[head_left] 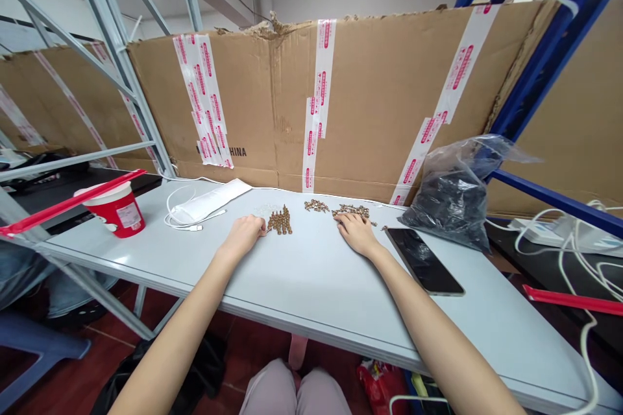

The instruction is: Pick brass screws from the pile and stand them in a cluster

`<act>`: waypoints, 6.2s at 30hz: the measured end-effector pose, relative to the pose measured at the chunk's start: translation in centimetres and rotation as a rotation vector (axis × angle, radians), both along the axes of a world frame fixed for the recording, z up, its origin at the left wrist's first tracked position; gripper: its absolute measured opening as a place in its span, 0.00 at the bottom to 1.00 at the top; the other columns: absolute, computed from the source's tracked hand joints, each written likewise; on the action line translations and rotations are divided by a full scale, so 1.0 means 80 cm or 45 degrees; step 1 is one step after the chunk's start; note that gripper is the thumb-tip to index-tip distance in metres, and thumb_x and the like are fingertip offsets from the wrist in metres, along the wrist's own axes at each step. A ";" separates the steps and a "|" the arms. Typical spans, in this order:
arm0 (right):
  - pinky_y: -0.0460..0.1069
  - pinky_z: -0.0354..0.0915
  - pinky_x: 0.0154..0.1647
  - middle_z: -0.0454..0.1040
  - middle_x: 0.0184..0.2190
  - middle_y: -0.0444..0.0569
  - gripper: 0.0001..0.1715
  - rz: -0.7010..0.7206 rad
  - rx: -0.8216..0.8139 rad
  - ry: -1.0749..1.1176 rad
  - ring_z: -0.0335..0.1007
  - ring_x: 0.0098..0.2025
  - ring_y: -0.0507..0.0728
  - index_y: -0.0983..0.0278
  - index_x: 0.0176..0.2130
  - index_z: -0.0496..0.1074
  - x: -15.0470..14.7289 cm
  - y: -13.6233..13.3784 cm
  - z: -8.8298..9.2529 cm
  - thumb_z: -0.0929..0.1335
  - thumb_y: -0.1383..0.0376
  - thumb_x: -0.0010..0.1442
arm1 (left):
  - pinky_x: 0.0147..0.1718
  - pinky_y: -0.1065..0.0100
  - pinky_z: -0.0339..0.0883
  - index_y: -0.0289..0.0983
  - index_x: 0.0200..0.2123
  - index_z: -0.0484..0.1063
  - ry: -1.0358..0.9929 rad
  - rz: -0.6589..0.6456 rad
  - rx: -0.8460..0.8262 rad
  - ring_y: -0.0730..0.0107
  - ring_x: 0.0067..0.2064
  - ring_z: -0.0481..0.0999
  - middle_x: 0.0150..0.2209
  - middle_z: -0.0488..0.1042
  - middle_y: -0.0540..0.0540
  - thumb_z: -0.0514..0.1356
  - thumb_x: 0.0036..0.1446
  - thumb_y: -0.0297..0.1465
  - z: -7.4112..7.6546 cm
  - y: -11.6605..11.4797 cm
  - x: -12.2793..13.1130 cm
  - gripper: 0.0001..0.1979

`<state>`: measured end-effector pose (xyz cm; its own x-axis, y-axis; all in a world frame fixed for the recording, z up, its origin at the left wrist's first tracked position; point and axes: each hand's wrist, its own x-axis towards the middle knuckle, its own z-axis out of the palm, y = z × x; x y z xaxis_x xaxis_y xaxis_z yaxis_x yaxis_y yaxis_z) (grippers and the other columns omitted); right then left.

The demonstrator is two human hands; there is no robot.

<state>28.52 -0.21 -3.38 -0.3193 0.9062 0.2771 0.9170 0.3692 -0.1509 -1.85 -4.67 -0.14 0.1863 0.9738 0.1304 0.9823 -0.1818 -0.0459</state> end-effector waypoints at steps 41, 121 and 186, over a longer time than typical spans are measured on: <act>0.57 0.49 0.53 0.63 0.54 0.51 0.20 0.002 -0.013 -0.052 0.54 0.55 0.58 0.60 0.50 0.64 -0.001 -0.001 0.003 0.54 0.63 0.62 | 0.31 0.69 0.59 0.34 0.29 0.73 0.284 -0.286 0.070 0.64 0.32 0.72 0.29 0.72 0.40 0.52 0.52 0.23 0.018 0.028 0.000 0.09; 0.55 0.55 0.50 0.61 0.55 0.53 0.22 0.011 -0.071 -0.056 0.52 0.56 0.58 0.62 0.52 0.62 -0.001 -0.007 0.010 0.53 0.64 0.62 | 0.28 0.72 0.55 0.38 0.32 0.59 -0.711 -0.375 0.003 0.74 0.23 0.61 0.20 0.61 0.55 0.45 0.58 0.30 -0.022 0.024 -0.003 0.05; 0.51 0.53 0.45 0.73 0.37 0.49 0.12 0.247 0.129 0.155 0.65 0.44 0.57 0.61 0.37 0.72 -0.004 -0.001 0.009 0.61 0.70 0.58 | 0.27 0.72 0.55 0.36 0.27 0.72 -0.795 -0.272 -0.027 0.73 0.26 0.64 0.24 0.69 0.51 0.64 0.36 0.36 -0.036 0.117 -0.096 0.12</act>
<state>28.20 -0.30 -2.66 -0.4431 0.7968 0.4108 0.8050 0.5554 -0.2089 -9.56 4.72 -3.05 0.2715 0.9272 0.2580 0.7650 -0.3705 0.5267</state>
